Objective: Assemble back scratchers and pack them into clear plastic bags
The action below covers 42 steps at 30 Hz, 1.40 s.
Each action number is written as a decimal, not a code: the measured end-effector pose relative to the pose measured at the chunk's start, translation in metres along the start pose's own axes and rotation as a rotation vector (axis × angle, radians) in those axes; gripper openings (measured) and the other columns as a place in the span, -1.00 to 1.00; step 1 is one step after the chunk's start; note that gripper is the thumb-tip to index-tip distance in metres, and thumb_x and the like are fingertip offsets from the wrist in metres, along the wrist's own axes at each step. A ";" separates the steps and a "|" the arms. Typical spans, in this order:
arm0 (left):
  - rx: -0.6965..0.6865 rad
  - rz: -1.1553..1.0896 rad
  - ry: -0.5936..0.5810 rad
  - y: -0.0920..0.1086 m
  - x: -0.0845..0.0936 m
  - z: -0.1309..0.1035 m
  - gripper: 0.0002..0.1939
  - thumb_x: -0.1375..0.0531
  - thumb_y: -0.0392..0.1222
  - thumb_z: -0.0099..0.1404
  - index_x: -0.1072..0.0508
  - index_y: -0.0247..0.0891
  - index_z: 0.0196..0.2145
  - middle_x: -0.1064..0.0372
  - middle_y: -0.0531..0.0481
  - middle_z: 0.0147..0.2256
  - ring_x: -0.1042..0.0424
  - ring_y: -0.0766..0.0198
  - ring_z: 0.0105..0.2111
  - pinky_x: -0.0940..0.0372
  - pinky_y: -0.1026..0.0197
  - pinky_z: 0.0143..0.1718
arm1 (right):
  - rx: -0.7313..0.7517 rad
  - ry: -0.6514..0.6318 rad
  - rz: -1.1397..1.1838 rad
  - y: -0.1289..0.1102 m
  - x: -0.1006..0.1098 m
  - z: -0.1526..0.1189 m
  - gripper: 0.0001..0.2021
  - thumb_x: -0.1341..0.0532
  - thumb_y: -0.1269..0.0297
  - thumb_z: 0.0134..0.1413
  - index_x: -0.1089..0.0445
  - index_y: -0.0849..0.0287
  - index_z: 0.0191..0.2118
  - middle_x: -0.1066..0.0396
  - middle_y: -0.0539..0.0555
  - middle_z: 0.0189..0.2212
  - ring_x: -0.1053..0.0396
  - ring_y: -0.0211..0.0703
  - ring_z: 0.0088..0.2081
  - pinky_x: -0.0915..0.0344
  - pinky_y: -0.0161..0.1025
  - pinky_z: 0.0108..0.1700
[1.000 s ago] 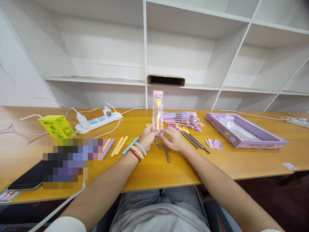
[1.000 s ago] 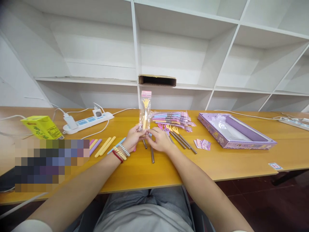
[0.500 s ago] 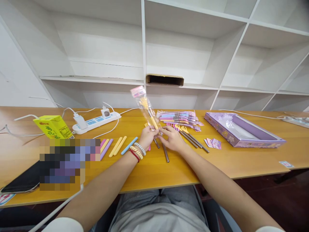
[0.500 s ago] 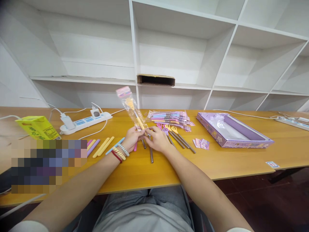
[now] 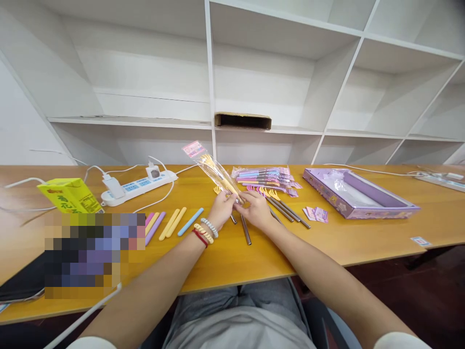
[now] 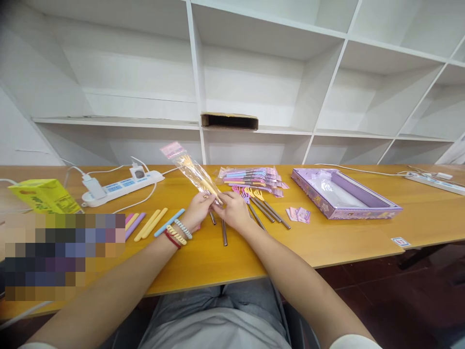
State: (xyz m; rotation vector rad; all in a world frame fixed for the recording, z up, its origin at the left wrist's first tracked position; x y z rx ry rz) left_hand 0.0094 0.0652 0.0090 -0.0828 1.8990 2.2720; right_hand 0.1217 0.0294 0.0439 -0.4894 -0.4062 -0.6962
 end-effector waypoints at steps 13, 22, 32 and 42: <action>0.009 0.137 0.077 -0.009 0.011 0.006 -0.84 -0.19 -0.14 0.11 -0.36 -0.29 -0.43 -0.39 -0.01 -0.49 -0.38 0.28 -0.44 -0.29 0.23 -0.36 | 0.036 -0.202 -0.237 -0.009 -0.013 -0.004 -0.68 -0.13 0.22 0.12 -0.41 0.15 -0.02 -0.42 0.16 -0.09 -0.33 -0.02 -0.10 -0.28 -0.14 -0.05; 0.066 0.290 0.019 -0.002 0.011 0.001 -0.76 -0.18 -0.07 0.14 -0.26 -0.28 -0.49 -0.26 0.06 -0.58 -0.29 0.36 -0.59 -0.18 0.34 -0.61 | 0.020 -0.222 -0.062 -0.006 -0.015 -0.004 -0.78 -0.15 0.24 0.10 -0.48 0.15 -0.19 -0.44 0.16 -0.22 -0.36 -0.09 -0.17 -0.31 -0.17 -0.09; 0.075 0.206 -0.146 -0.001 0.006 0.001 -0.75 -0.25 -0.15 0.10 -0.31 -0.29 -0.29 -0.38 -0.01 -0.45 -0.32 0.39 -0.57 -0.13 0.42 -0.70 | 0.010 -0.204 0.283 0.000 -0.003 0.000 -0.71 -0.22 0.24 0.04 -0.47 0.11 -0.09 -0.37 0.14 -0.12 -0.36 -0.13 -0.10 -0.29 -0.15 -0.03; 0.148 0.420 -0.233 0.000 -0.004 -0.008 -0.84 -0.11 -0.18 0.21 -0.39 -0.32 -0.43 -0.27 0.03 -0.61 -0.21 0.42 -0.69 -0.02 0.41 -0.77 | -0.198 -0.199 0.237 0.033 0.006 0.006 -0.59 -0.31 0.04 -0.13 -0.34 0.19 -0.19 -0.38 0.08 -0.29 -0.32 -0.19 -0.32 -0.29 -0.19 -0.27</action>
Point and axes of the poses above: each hand's wrist, its own z-axis towards the middle knuckle, its own x-axis out of the back of the hand, y = z × x, the point moved 8 cm from there along z, towards the middle knuckle
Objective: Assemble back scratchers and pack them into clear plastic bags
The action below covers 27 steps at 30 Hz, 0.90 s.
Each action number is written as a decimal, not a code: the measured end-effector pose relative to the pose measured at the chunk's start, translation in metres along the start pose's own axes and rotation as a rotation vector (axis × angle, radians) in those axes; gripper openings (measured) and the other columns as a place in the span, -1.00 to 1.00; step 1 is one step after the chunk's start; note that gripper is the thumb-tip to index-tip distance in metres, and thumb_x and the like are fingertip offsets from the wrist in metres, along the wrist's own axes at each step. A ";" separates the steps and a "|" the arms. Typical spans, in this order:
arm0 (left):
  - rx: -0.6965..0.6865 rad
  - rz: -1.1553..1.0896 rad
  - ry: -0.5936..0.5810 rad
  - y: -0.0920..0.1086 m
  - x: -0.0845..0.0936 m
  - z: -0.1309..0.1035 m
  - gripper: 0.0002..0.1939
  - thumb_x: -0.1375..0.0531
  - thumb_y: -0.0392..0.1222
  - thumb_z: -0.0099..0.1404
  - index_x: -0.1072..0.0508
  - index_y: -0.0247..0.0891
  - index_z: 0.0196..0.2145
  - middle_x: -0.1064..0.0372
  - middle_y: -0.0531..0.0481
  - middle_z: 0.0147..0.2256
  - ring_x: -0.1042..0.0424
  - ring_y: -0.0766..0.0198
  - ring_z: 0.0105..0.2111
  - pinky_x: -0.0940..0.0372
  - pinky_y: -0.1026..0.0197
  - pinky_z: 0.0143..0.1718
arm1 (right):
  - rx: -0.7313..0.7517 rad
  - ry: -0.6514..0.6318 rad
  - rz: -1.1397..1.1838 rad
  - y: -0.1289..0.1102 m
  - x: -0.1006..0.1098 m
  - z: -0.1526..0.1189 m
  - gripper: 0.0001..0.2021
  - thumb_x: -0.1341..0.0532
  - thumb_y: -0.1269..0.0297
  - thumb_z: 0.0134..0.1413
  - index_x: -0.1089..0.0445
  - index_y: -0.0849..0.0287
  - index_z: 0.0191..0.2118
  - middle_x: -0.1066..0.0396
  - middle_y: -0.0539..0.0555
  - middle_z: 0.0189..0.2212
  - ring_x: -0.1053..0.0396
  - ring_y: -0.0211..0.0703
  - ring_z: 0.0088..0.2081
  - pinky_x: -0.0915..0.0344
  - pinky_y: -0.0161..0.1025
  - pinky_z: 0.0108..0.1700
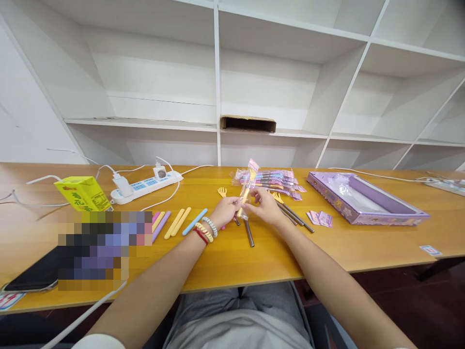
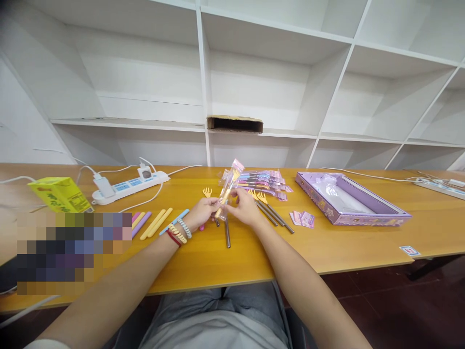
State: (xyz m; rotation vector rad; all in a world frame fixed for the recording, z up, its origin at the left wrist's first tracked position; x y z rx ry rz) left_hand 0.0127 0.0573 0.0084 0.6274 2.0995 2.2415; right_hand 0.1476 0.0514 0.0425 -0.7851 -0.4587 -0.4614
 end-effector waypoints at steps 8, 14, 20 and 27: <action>-0.042 0.062 0.070 -0.007 0.009 0.003 -0.70 -0.16 -0.12 0.14 -0.49 -0.28 -0.18 -0.24 0.05 -0.64 -0.20 0.37 -0.70 0.06 0.42 -0.83 | -0.317 -0.086 0.236 0.030 -0.020 -0.005 -0.46 -0.34 0.05 -0.22 -0.15 0.18 -0.14 -0.34 -0.06 -0.48 -0.33 -0.23 -0.44 -0.25 -0.23 -0.35; -0.051 0.111 -0.022 -0.004 0.001 0.002 -0.66 -0.12 -0.05 0.17 -0.50 -0.26 -0.17 -0.17 0.10 -0.67 -0.04 0.43 -0.77 0.03 0.40 -0.85 | -0.418 -0.062 0.705 0.019 -0.023 -0.004 -0.24 -0.44 0.19 -0.42 -0.04 0.11 -0.05 -0.36 -0.13 -0.52 -0.29 -0.31 -0.57 -0.17 -0.37 -0.55; -0.070 0.179 -0.012 -0.002 0.005 0.002 -0.67 -0.11 -0.05 0.16 -0.52 -0.23 -0.20 -0.30 0.05 -0.59 -0.11 0.39 -0.77 -0.02 0.34 -0.82 | -0.461 0.218 0.920 0.030 0.002 0.002 -0.40 -0.41 0.14 -0.39 -0.13 0.07 -0.18 -0.40 -0.05 -0.38 -0.29 -0.32 -0.53 -0.13 -0.42 -0.65; -0.306 0.405 -0.109 0.041 0.016 0.043 -0.78 -0.12 -0.17 0.09 -0.55 -0.25 -0.43 -0.41 0.03 -0.52 -0.33 0.26 -0.47 -0.23 0.28 -0.42 | -0.386 0.630 1.133 0.085 0.093 0.016 -0.62 -0.17 -0.06 -0.15 -0.25 0.10 -0.26 -0.37 0.03 -0.35 -0.39 -0.20 -0.38 -0.36 -0.23 -0.48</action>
Point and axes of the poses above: each hand's wrist, its own z-axis towards the middle knuckle, its own x-axis out of the back of the hand, y = z × x, the point moved 8 cm from there along z, towards the middle knuckle
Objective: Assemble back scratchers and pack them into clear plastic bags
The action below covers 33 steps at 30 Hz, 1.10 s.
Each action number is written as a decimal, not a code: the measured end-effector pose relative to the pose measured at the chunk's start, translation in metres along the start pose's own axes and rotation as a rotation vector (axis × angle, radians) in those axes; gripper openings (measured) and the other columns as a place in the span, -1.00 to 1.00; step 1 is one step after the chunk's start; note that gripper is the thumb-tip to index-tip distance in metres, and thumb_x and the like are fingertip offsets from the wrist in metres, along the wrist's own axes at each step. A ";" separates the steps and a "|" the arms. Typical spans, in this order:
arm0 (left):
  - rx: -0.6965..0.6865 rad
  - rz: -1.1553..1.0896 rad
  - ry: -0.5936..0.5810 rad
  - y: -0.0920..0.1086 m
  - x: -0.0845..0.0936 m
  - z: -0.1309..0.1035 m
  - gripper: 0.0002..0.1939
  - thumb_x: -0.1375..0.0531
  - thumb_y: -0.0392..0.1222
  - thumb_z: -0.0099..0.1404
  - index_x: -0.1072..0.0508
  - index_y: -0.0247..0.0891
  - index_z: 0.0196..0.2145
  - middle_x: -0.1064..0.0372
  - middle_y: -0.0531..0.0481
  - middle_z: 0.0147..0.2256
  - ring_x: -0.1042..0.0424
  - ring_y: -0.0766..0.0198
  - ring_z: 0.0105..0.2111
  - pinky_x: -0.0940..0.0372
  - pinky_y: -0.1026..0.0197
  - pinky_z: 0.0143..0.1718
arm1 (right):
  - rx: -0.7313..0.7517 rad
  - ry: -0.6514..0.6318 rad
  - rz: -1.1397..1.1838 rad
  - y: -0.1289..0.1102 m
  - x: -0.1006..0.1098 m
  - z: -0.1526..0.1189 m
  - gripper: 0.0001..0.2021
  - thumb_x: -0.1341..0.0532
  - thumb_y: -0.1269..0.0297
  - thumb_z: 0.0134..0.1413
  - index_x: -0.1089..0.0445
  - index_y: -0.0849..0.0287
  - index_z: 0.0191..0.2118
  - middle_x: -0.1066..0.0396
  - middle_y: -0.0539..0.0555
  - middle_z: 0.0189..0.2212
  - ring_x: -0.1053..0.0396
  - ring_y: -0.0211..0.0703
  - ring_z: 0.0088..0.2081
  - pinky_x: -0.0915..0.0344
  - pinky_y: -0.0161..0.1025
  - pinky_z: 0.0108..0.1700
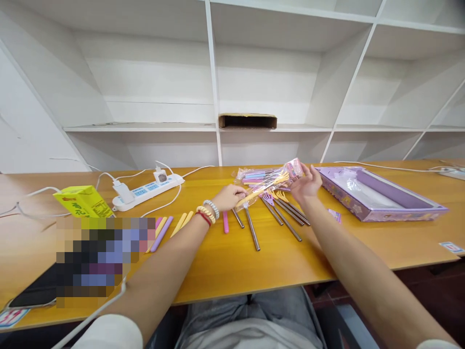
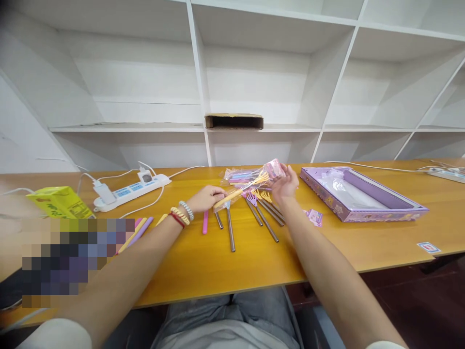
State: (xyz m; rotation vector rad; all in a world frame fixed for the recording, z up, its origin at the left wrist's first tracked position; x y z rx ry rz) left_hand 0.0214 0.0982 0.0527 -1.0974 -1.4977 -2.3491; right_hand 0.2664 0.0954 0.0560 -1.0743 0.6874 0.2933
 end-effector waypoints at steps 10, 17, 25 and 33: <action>0.117 0.377 -0.098 -0.032 -0.009 0.110 -0.76 -0.04 -0.36 0.07 -0.52 -0.28 -0.50 -0.42 0.01 -0.48 -0.33 0.26 -0.43 -0.18 0.27 -0.33 | -0.056 -0.034 -0.645 -0.005 0.038 0.065 -0.64 -0.44 0.30 -0.50 -0.36 0.28 -0.46 -0.37 0.02 -0.57 -0.32 -0.28 -0.58 -0.35 -0.28 -0.58; 0.171 0.440 -0.028 -0.052 -0.009 0.171 -0.82 -0.14 -0.34 0.01 -0.53 -0.24 -0.41 -0.49 -0.08 -0.34 -0.40 0.15 -0.28 -0.20 0.19 -0.20 | -0.040 0.127 -0.773 0.009 0.072 0.095 -0.42 -0.42 0.39 -0.51 -0.26 0.19 -0.20 -0.35 -0.03 -0.57 -0.33 -0.19 -0.61 -0.34 -0.18 -0.60; 0.179 0.534 0.088 -0.065 -0.025 0.179 -0.85 -0.15 -0.22 0.13 -0.50 -0.20 -0.34 -0.46 -0.13 -0.24 -0.37 0.04 -0.14 -0.09 -0.04 0.01 | 0.412 0.048 -1.659 -0.001 0.059 0.088 -0.55 -0.22 0.22 -0.13 -0.27 0.20 -0.05 -0.34 0.21 -0.22 -0.33 0.03 -0.18 -0.30 -0.06 -0.17; 0.074 0.645 0.234 -0.065 -0.031 0.166 -0.72 -0.06 -0.16 0.28 -0.33 -0.32 -0.09 -0.36 -0.29 -0.17 -0.34 0.00 -0.08 -0.15 0.00 -0.04 | 0.710 -0.241 -1.812 0.011 0.023 0.056 -0.86 -0.12 0.35 -0.02 -0.39 0.18 -0.31 -0.29 0.19 -0.28 -0.23 0.03 -0.17 -0.23 -0.06 -0.11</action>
Point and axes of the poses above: each hand's wrist, its own z-axis towards the middle knuckle, its own x-axis out of the back of the hand, y = z × x, the point moved 8 cm from there along z, towards the middle knuckle
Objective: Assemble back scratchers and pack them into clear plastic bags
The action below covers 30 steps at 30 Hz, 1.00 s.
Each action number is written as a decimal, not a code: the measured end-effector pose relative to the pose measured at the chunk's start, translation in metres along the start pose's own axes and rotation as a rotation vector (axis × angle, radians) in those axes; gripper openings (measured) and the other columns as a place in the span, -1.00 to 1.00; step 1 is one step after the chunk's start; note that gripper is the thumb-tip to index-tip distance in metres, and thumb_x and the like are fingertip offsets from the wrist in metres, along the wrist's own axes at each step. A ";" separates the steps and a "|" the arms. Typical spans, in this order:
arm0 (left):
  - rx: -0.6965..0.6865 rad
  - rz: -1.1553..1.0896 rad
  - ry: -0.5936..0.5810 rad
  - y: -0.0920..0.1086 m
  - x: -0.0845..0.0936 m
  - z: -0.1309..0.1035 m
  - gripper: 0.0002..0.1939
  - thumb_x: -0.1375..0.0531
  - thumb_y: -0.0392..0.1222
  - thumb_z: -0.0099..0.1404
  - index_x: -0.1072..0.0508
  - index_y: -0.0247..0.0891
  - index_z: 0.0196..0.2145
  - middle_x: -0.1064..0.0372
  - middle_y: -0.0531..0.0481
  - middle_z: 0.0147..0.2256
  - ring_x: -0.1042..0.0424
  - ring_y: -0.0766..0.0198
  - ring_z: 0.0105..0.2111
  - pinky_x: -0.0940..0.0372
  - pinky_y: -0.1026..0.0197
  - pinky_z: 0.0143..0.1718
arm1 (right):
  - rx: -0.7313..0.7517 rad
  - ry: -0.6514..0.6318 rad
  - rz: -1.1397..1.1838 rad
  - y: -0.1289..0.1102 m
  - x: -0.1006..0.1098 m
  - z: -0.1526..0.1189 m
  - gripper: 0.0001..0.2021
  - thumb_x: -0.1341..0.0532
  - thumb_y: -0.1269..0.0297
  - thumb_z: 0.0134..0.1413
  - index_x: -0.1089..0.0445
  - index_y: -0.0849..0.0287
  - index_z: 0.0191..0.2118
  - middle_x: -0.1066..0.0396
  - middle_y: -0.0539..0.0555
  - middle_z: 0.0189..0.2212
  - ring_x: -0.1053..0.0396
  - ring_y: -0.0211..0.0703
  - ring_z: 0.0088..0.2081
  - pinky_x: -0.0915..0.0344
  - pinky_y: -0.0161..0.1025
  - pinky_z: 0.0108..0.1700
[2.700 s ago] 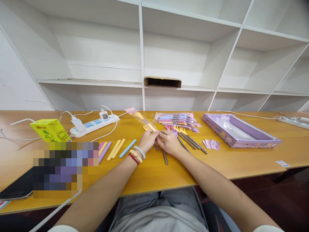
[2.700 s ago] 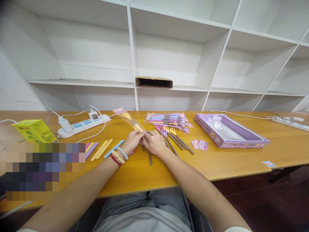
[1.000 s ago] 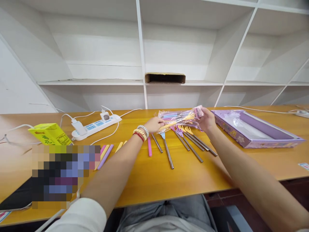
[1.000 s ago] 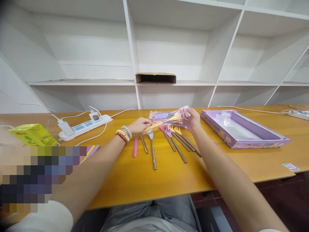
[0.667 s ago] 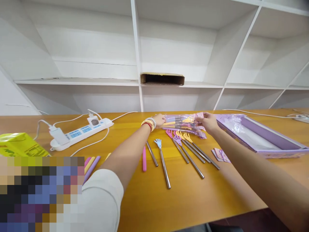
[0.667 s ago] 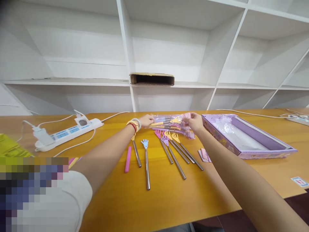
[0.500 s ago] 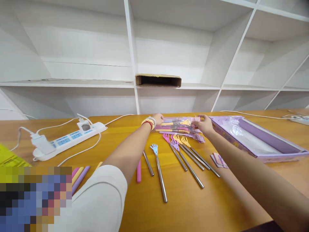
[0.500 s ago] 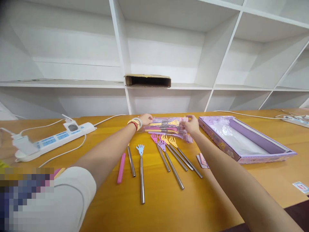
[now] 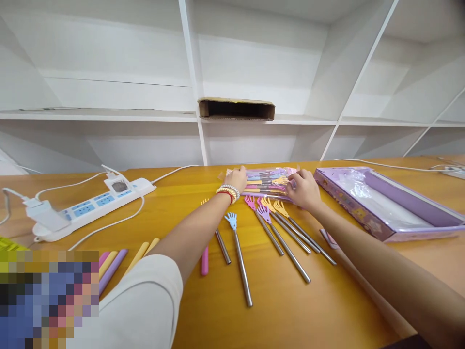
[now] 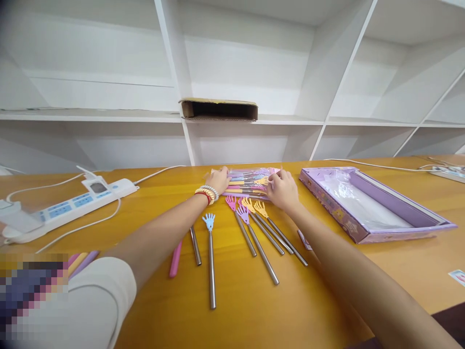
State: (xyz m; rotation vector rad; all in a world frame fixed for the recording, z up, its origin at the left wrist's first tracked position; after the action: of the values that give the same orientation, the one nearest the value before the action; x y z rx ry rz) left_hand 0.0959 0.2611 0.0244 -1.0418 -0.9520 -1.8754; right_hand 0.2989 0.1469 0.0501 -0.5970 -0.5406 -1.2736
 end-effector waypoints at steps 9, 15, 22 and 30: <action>-0.061 -0.114 -0.037 0.011 0.025 -0.028 -0.76 -0.02 -0.38 0.22 -0.38 -0.31 -0.17 -0.37 -0.22 -0.14 -0.34 0.11 -0.10 -0.18 0.09 -0.04 | -0.154 0.052 0.258 -0.032 0.020 -0.008 -0.89 -0.10 0.36 -0.08 -0.37 0.16 -0.43 -0.34 0.13 -0.37 -0.29 -0.04 -0.23 -0.22 -0.09 -0.12; -0.020 -0.263 0.124 0.016 0.073 -0.066 -0.79 -0.07 -0.33 0.19 -0.38 -0.29 -0.20 -0.40 -0.14 -0.17 -0.35 0.17 -0.13 -0.23 0.12 -0.06 | -0.398 0.130 0.500 -0.034 0.027 -0.023 -0.83 -0.06 0.34 -0.11 -0.37 0.21 -0.40 -0.40 0.08 -0.43 -0.31 -0.13 -0.37 -0.23 -0.17 -0.24; 0.003 -0.385 0.153 0.009 0.111 -0.142 -0.87 -0.10 -0.24 0.19 -0.38 -0.27 -0.28 -0.42 -0.06 -0.26 -0.39 0.24 -0.24 -0.29 0.17 -0.14 | -0.423 -0.130 0.440 -0.024 0.021 -0.043 -0.81 -0.09 0.29 -0.11 -0.40 0.21 -0.40 -0.42 0.06 -0.50 -0.34 -0.18 -0.42 -0.22 -0.28 -0.32; -0.044 -0.227 0.061 -0.016 0.110 -0.195 -0.85 -0.07 -0.18 0.22 -0.38 -0.25 -0.29 -0.40 -0.05 -0.26 -0.37 0.22 -0.25 -0.27 0.15 -0.15 | -0.386 -0.697 0.007 -0.008 -0.010 -0.061 -0.86 -0.17 0.32 -0.17 -0.46 0.21 -0.45 -0.47 0.19 -0.42 -0.41 -0.06 -0.32 -0.24 -0.26 -0.30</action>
State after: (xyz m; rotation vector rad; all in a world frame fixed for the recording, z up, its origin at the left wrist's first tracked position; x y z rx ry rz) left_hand -0.0193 0.0695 0.0444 -0.9279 -1.0322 -2.1098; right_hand 0.2916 0.1113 -0.0002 -1.3885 -0.8651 -1.1521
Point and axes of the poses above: each hand's wrist, its own z-axis towards the middle knuckle, its own x-axis out of the back of the hand, y = z × x, the point moved 8 cm from there along z, towards the middle knuckle
